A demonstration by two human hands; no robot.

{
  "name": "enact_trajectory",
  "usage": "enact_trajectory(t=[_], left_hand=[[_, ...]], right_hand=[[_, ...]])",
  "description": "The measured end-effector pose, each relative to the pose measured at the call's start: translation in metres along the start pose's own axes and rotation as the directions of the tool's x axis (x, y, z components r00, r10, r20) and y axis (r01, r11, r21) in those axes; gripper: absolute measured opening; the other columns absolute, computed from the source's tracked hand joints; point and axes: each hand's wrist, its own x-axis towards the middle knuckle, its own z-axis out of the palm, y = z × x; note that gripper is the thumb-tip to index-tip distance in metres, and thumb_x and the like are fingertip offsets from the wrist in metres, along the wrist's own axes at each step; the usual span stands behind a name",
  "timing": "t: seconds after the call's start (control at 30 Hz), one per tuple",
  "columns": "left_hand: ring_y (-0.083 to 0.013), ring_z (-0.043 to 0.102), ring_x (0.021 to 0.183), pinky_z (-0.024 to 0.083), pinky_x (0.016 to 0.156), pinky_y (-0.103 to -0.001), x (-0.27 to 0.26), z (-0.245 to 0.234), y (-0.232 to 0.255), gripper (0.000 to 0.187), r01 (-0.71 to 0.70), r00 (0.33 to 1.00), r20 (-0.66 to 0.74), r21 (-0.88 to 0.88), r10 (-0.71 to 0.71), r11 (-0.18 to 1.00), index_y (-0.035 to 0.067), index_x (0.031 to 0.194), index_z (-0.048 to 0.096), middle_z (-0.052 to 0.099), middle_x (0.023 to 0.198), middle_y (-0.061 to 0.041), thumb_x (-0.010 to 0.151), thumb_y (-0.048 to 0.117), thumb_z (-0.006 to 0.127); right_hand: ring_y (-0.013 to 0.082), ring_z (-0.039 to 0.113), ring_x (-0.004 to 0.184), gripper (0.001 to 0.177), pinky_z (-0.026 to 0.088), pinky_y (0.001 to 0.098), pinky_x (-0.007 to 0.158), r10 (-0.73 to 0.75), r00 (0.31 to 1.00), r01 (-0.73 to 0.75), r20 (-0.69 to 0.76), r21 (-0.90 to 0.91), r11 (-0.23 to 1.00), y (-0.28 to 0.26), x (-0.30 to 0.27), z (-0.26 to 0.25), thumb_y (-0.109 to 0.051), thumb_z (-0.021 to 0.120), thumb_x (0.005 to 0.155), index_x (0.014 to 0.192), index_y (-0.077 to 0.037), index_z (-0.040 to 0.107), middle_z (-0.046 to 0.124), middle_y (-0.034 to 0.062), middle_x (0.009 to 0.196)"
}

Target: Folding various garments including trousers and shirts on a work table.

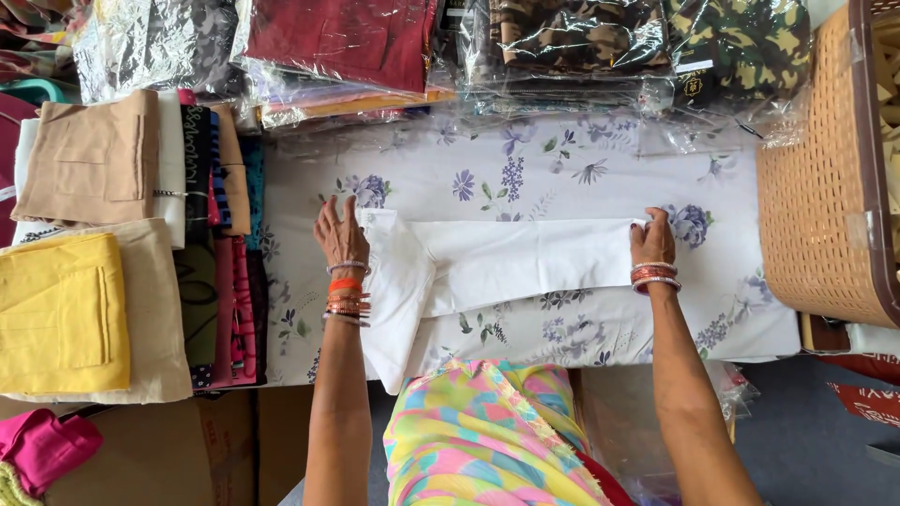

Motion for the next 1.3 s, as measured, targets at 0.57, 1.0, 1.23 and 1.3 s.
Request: enact_trajectory(t=[0.57, 1.0, 1.23, 1.3], left_hand=[[-0.0417, 0.057, 0.118, 0.055, 0.08, -0.056, -0.236, -0.072, 0.028, 0.078, 0.545, 0.761, 0.477, -0.104, -0.439, 0.832, 0.011, 0.127, 0.052, 0.054, 0.128, -0.019, 0.064, 0.04, 0.086], [-0.0279, 0.064, 0.109, 0.058, 0.092, -0.038, -0.067, -0.094, 0.006, 0.016, 0.104, 0.988, -0.099, -0.12, -0.116, 0.987, 0.013, 0.123, 0.063, 0.066, 0.125, -0.011, 0.108, 0.011, 0.064], [-0.0304, 0.05, 0.128, 0.038, 0.114, -0.046, -0.158, 0.033, -0.014, 0.035, 0.211, 0.929, -0.22, -0.35, -0.299, 0.913, 0.011, 0.118, 0.062, 0.056, 0.131, -0.013, 0.086, -0.005, 0.059], [-0.0278, 0.052, 0.125, 0.04, 0.113, -0.044, -0.184, 0.03, -0.018, 0.035, 0.307, 0.935, -0.083, -0.3, -0.345, 0.903, 0.016, 0.112, 0.066, 0.058, 0.126, -0.009, 0.084, -0.005, 0.06]], right_hand=[[0.033, 0.059, 0.1, 0.045, 0.049, 0.0493, 0.084, 0.418, 0.908, -0.417, 0.017, -0.042, 0.908, -0.008, -0.104, -0.008, -0.046, 0.075, 0.094, 0.113, -0.007, 0.062, 0.067, 0.0092, 0.093], [0.0329, 0.065, 0.093, 0.037, 0.051, 0.0464, 0.086, 0.296, 0.954, -0.295, 0.047, -0.01, 0.955, 0.033, -0.106, 0.009, -0.038, 0.079, 0.089, 0.104, -0.006, 0.069, 0.071, 0.0132, 0.096], [0.0291, 0.065, 0.095, 0.036, 0.053, 0.0449, 0.083, 0.323, 0.946, -0.322, 0.016, 0.12, 0.939, 0.046, -0.114, 0.021, -0.039, 0.072, 0.101, 0.111, -0.005, 0.068, 0.072, 0.0132, 0.104], [0.0261, 0.067, 0.095, 0.035, 0.053, 0.0431, 0.083, 0.366, 0.93, -0.365, 0.025, 0.16, 0.917, 0.065, -0.114, 0.028, -0.039, 0.069, 0.107, 0.114, -0.006, 0.068, 0.072, 0.0119, 0.106]])
